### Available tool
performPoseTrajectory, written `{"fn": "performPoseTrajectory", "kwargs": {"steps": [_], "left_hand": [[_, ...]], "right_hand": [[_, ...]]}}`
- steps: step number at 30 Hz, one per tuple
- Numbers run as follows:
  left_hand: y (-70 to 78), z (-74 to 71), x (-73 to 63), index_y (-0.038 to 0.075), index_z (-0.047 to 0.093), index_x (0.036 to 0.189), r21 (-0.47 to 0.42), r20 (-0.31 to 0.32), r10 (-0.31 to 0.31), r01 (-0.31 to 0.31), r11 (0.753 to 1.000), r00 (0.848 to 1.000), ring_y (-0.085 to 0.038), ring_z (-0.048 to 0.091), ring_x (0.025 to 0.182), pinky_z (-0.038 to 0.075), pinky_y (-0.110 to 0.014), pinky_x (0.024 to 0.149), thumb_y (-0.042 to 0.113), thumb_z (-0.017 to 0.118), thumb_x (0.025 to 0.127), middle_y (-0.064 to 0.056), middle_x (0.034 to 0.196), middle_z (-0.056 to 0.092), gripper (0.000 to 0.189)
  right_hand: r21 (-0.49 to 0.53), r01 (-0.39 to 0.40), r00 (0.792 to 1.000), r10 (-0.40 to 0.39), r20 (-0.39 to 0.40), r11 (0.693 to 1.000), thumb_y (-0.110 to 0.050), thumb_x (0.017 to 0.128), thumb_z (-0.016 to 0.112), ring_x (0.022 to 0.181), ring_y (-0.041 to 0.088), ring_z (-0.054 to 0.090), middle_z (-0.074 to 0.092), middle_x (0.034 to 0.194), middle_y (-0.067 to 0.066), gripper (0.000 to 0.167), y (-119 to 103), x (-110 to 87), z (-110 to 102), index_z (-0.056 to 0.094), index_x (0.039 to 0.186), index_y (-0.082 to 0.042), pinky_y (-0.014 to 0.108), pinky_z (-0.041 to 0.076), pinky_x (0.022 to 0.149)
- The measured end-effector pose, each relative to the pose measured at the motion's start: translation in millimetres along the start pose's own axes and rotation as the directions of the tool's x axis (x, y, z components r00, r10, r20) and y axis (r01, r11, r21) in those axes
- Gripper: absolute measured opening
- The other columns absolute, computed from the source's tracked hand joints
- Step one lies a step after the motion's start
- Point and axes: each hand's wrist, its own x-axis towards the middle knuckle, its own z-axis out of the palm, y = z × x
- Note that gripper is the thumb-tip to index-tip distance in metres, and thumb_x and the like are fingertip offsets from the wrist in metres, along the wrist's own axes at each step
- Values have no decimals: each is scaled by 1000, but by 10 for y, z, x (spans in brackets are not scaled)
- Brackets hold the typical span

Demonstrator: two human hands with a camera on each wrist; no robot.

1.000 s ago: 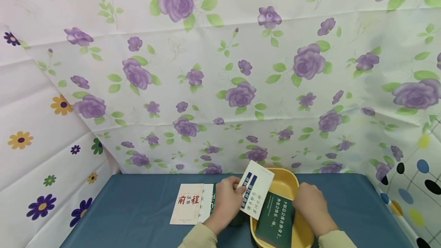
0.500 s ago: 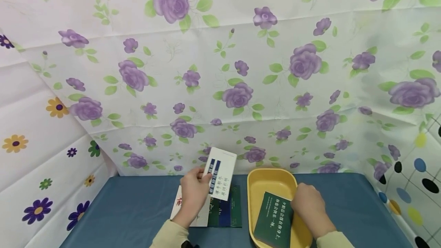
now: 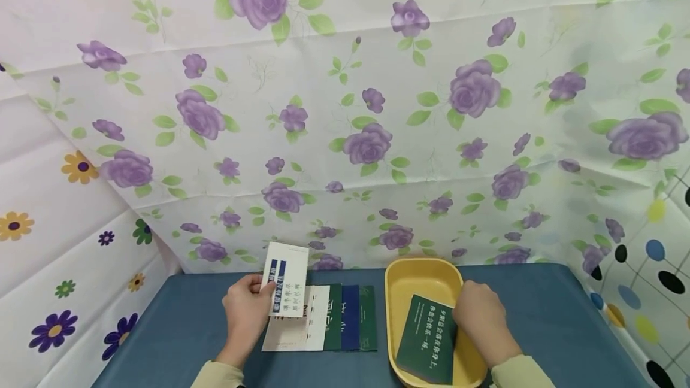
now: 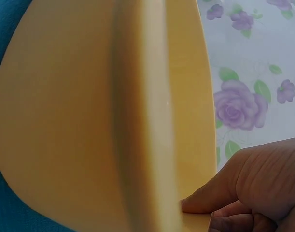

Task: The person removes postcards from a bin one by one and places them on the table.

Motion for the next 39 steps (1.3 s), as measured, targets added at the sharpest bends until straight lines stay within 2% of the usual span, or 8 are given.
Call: {"fn": "performPoseTrajectory", "kwargs": {"steps": [3, 5, 12, 16, 25, 34, 39], "left_hand": [[-132, -87, 43, 3, 67, 95, 32, -38, -7, 8, 999, 999, -15, 60, 59, 45, -24, 46, 15, 72, 81, -8, 74, 64, 19], [-209, -130, 48, 1, 68, 95, 50, -34, -21, 22, 999, 999, -16, 59, 60, 45, -25, 47, 13, 72, 80, -9, 74, 65, 19], [-396, -148, -8, -3, 67, 98, 120, 87, -100, 89, 989, 991, -18, 62, 68, 48, -29, 52, 9, 71, 80, -14, 81, 67, 22], [-432, -112, -34, -4, 67, 98, 141, 119, -123, 106, 984, 985, -19, 62, 71, 48, -31, 53, 9, 71, 80, -14, 83, 66, 23], [-480, -33, -74, -4, 68, 94, 156, 138, -132, 110, 982, 982, -18, 61, 65, 47, -30, 50, 7, 71, 79, -14, 78, 67, 20], [-532, 40, -106, -5, 66, 88, 221, 116, -113, 85, 971, 987, -19, 60, 62, 44, -29, 47, 5, 71, 76, -17, 76, 66, 16], [-553, 51, -114, -7, 66, 88, 255, 122, -135, 100, 962, 983, -21, 60, 61, 45, -32, 47, 4, 71, 75, -19, 78, 66, 18]], "right_hand": [[-8, 2, 1000, -2, -8, 1000, -6, 78, 58, 55, 22, 54, 58, 66, 12, 12, -7, 4, -2, 60, 81, 6, 36, 43, 47], [-12, 0, 1000, 0, -6, 1000, -6, 78, 58, 55, 22, 54, 58, 66, 12, 13, -10, 4, -3, 61, 81, 6, 36, 43, 47], [-25, -11, 1000, 11, 8, 1000, -6, 78, 60, 54, 22, 55, 59, 64, 11, 13, -3, 11, 15, 61, 82, 6, 36, 43, 47], [-21, -6, 1000, 7, 13, 1000, -5, 78, 59, 54, 22, 55, 59, 64, 12, 12, 0, 9, 25, 62, 82, 6, 35, 43, 46], [-24, 0, 1000, 0, -8, 1000, -5, 77, 61, 55, 23, 56, 60, 66, 13, 13, -3, 15, 25, 62, 82, 7, 37, 43, 46], [-33, -1, 1000, 1, -12, 999, -5, 77, 61, 57, 24, 57, 62, 69, 15, 17, -11, 15, 15, 62, 87, 8, 38, 44, 47], [-34, -10, 1000, 10, -10, 999, -6, 77, 62, 59, 25, 58, 62, 71, 16, 17, -2, 25, 29, 62, 87, 8, 39, 44, 47]]}}
